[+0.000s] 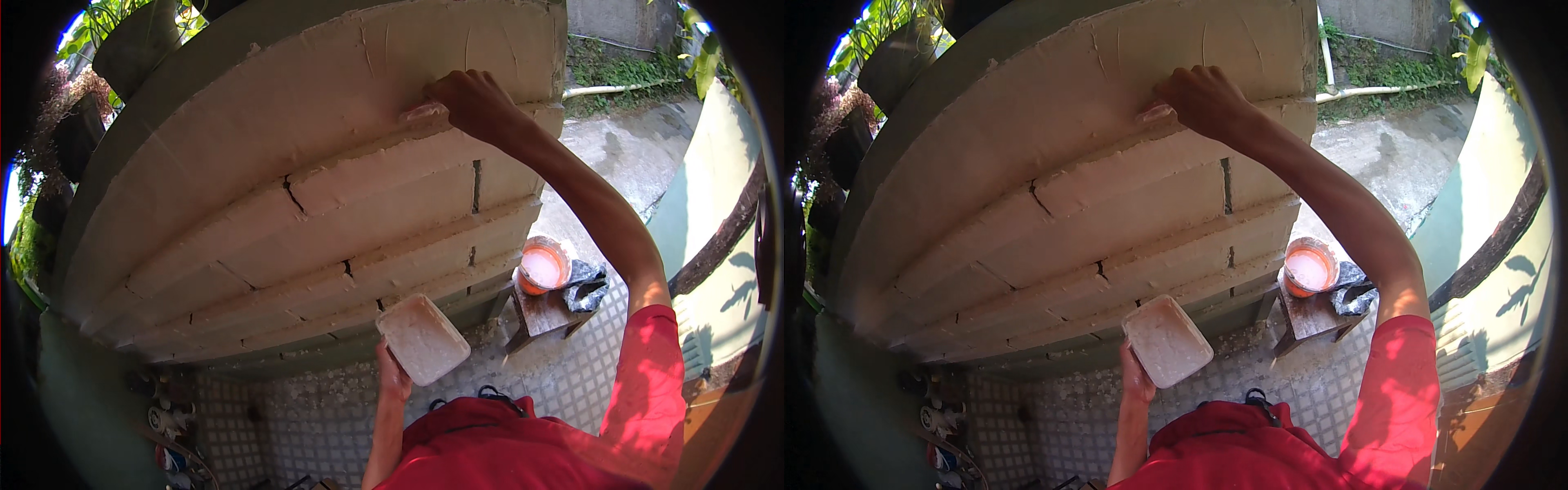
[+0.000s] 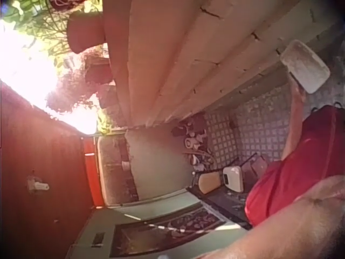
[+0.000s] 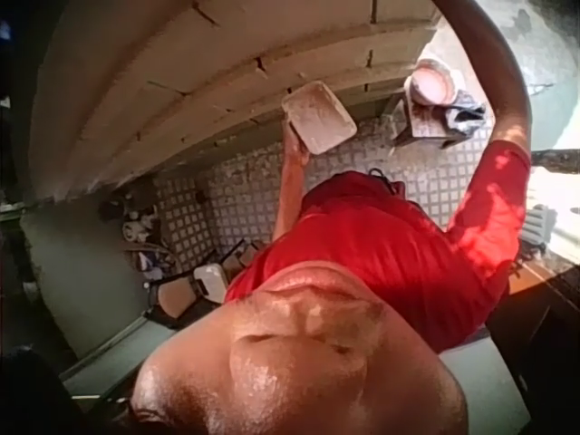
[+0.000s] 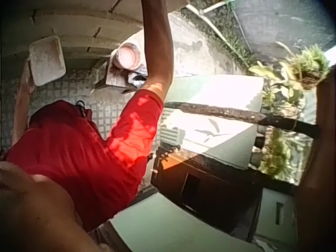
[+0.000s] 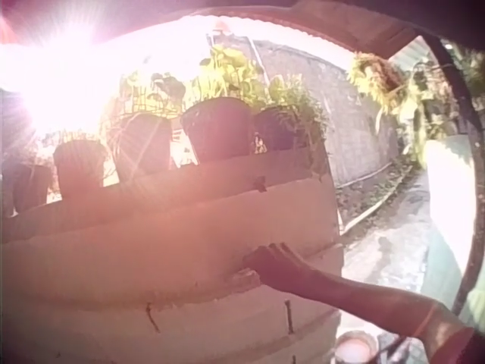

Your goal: Mixing wall putty in a container and applying it to a masonry wall with a scraper.

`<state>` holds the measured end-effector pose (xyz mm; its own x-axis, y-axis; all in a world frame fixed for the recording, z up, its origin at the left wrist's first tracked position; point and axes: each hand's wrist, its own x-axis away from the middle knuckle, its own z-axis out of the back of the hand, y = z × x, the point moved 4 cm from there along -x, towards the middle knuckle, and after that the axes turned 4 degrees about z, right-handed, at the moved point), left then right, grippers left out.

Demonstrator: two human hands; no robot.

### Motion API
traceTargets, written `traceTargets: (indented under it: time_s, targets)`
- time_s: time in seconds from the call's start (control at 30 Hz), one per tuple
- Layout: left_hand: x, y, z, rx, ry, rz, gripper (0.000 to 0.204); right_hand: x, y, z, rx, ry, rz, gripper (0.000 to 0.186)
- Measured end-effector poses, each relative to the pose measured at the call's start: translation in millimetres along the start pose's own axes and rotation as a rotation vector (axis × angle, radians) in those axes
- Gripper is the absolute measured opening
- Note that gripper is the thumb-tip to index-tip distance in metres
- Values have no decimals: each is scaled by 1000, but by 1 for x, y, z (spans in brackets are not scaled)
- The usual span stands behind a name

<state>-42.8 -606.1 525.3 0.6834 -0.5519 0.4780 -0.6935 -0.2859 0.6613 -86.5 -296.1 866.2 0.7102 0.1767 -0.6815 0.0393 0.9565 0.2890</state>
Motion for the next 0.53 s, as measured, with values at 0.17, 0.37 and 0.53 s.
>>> traceTargets:
  time_s: [0.17,0.37,0.53]
  targets:
    - [-1,2,0,40,10,9,55,-24,4,31,-18,269,25,23]
    - [-3,4,1,19,7,-12,55,-16,-15,26,-44,11,77,14]
    - [0,7,-6,-6,-9,-6,58,-43,-10,-1,0,40,22,28]
